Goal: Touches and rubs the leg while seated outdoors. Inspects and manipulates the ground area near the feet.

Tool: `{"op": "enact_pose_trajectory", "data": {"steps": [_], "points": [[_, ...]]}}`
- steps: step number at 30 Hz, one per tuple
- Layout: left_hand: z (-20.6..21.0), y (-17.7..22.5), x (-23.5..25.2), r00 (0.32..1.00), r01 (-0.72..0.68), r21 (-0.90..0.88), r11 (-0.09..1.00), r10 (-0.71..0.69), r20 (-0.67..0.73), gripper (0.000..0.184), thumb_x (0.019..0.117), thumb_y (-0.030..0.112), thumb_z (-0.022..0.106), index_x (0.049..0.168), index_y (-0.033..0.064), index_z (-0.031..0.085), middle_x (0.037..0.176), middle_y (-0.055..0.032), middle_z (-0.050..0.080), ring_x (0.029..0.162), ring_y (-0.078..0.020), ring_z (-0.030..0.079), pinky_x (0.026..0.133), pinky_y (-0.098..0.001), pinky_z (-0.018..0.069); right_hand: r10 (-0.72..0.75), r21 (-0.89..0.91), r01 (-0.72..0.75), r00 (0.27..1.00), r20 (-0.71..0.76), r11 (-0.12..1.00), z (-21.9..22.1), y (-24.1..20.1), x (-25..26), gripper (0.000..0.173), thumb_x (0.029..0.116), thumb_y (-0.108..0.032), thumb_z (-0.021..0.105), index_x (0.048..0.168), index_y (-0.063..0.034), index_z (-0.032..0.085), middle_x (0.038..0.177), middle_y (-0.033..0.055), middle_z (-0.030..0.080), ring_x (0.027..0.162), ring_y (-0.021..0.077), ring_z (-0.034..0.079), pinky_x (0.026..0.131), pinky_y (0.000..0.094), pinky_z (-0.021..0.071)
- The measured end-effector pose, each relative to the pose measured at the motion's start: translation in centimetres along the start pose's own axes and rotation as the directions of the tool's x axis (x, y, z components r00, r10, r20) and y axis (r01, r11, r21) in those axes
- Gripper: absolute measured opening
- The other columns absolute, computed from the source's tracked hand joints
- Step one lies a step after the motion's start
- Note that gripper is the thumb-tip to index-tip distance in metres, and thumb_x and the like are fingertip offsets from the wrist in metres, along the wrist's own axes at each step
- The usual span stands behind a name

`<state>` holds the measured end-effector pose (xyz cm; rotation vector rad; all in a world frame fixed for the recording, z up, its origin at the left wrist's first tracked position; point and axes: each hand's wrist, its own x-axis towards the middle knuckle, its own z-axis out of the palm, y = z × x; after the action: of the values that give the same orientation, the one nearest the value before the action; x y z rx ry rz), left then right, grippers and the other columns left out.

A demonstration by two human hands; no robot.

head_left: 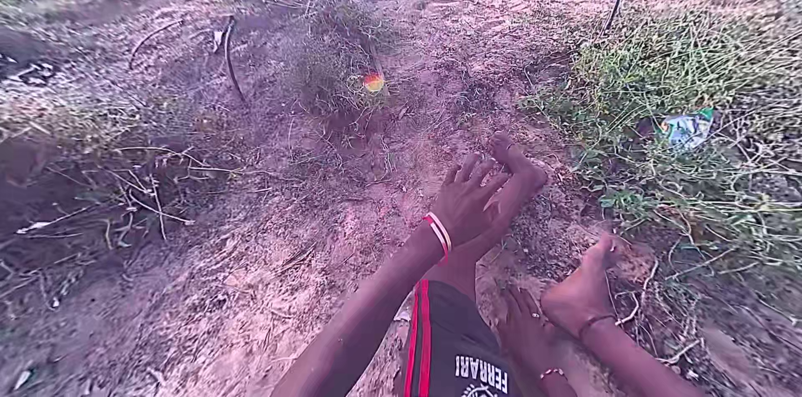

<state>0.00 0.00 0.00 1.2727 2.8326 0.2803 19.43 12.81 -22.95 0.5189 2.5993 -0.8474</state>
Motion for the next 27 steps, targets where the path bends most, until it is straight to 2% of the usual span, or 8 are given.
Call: {"op": "enact_pose_trajectory", "data": {"steps": [2, 4, 6, 11, 16, 18, 21, 27], "points": [[4.7, -0.3, 2.4, 0.822, 0.246, 0.011, 0.969, -0.215, 0.527, 0.061, 0.1070, 0.029, 0.048, 0.163, 0.0246, 0.025, 0.165, -0.0213, 0.029, 0.151, -0.0455, 0.025, 0.116, -0.0684, 0.0240, 0.032, 0.000, -0.032, 0.995, 0.099, 0.999, -1.9, -0.6, -0.6, 0.062, 0.0999, -0.026, 0.061, 0.158, -0.0163, 0.042, 0.170, 0.0046, 0.029, 0.159, 0.0325, 0.017, 0.118, 0.0705, 0.0194], [7.4, -1.2, 3.8, 0.703, 0.390, -0.069, 0.918, -0.249, 0.666, 0.058, 0.1105, 0.036, 0.035, 0.164, 0.0169, 0.021, 0.154, -0.0245, 0.045, 0.141, -0.0442, 0.046, 0.109, -0.0679, 0.0366, 0.028, 0.067, -0.035, 0.994, 0.104, 0.997, -3.5, -1.0, -1.0, 0.057, 0.1024, -0.022, 0.055, 0.157, -0.0113, 0.043, 0.167, 0.0112, 0.034, 0.156, 0.0345, 0.025, 0.120, 0.0670, 0.0212], [8.0, -1.6, 4.0, 0.695, 0.486, -0.169, 0.857, -0.262, 0.670, 0.062, 0.1096, 0.041, 0.038, 0.162, 0.0097, 0.026, 0.153, -0.0249, 0.046, 0.142, -0.0410, 0.045, 0.114, -0.0627, 0.0342, 0.021, 0.119, -0.034, 0.994, 0.110, 0.992, -4.0, -1.2, -1.1, 0.056, 0.1028, -0.021, 0.053, 0.157, -0.0089, 0.043, 0.164, 0.0146, 0.038, 0.154, 0.0361, 0.030, 0.120, 0.0658, 0.0238], [10.1, -1.9, 4.5, 0.679, 0.531, -0.180, 0.828, -0.289, 0.675, 0.087, 0.1011, 0.059, 0.052, 0.165, 0.0124, 0.014, 0.156, -0.0257, 0.042, 0.146, -0.0410, 0.040, 0.119, -0.0608, 0.0292, 0.041, 0.103, -0.068, 0.969, 0.242, 0.992, -5.4, -1.5, -1.6, 0.056, 0.1047, -0.025, 0.052, 0.158, -0.0118, 0.040, 0.169, 0.0095, 0.031, 0.158, 0.0331, 0.022, 0.122, 0.0637, 0.0213], [11.6, -2.1, 4.9, 0.700, 0.509, -0.142, 0.849, -0.311, 0.643, 0.090, 0.0982, 0.054, 0.062, 0.163, 0.0071, 0.019, 0.154, -0.0289, 0.043, 0.145, -0.0442, 0.039, 0.119, -0.0619, 0.0282, 0.055, 0.173, -0.105, 0.960, 0.274, 0.979, -8.5, -2.6, -3.7, 0.057, 0.1050, -0.025, 0.053, 0.158, -0.0104, 0.040, 0.163, 0.0152, 0.039, 0.151, 0.0359, 0.035, 0.118, 0.0652, 0.0255], [11.8, -2.0, 5.0, 0.718, 0.493, -0.133, 0.860, -0.315, 0.621, 0.089, 0.0980, 0.053, 0.062, 0.161, 0.0032, 0.024, 0.154, -0.0296, 0.042, 0.145, -0.0443, 0.038, 0.119, -0.0619, 0.0277, 0.059, 0.177, -0.105, 0.967, 0.247, 0.979, -10.5, -3.3, -4.7, 0.058, 0.1062, -0.028, 0.052, 0.159, -0.0102, 0.038, 0.161, 0.0177, 0.041, 0.151, 0.0363, 0.035, 0.119, 0.0649, 0.0223], [11.8, -1.6, 5.0, 0.718, 0.489, -0.053, 0.871, -0.367, 0.591, 0.088, 0.0970, 0.059, 0.061, 0.159, 0.0032, 0.030, 0.153, -0.0294, 0.044, 0.144, -0.0442, 0.040, 0.118, -0.0628, 0.0286, 0.038, 0.241, -0.067, 0.992, 0.124, 0.968, -12.4, -4.3, -5.8, 0.057, 0.1058, -0.028, 0.053, 0.158, -0.0101, 0.040, 0.157, 0.0179, 0.046, 0.145, 0.0355, 0.044, 0.119, 0.0580, 0.0320], [11.5, 0.0, 3.6, 0.784, 0.450, 0.045, 0.892, -0.419, 0.458, 0.082, 0.0959, 0.063, 0.058, 0.149, 0.0009, 0.047, 0.141, -0.0327, 0.055, 0.134, -0.0494, 0.050, 0.109, -0.0705, 0.0355, 0.036, 0.326, -0.037, 0.999, 0.009, 0.945, -14.2, -6.6, -7.7, 0.051, 0.1079, -0.031, 0.051, 0.156, -0.0150, 0.044, 0.153, 0.0137, 0.052, 0.142, 0.0318, 0.049, 0.118, 0.0600, 0.0324]]}}
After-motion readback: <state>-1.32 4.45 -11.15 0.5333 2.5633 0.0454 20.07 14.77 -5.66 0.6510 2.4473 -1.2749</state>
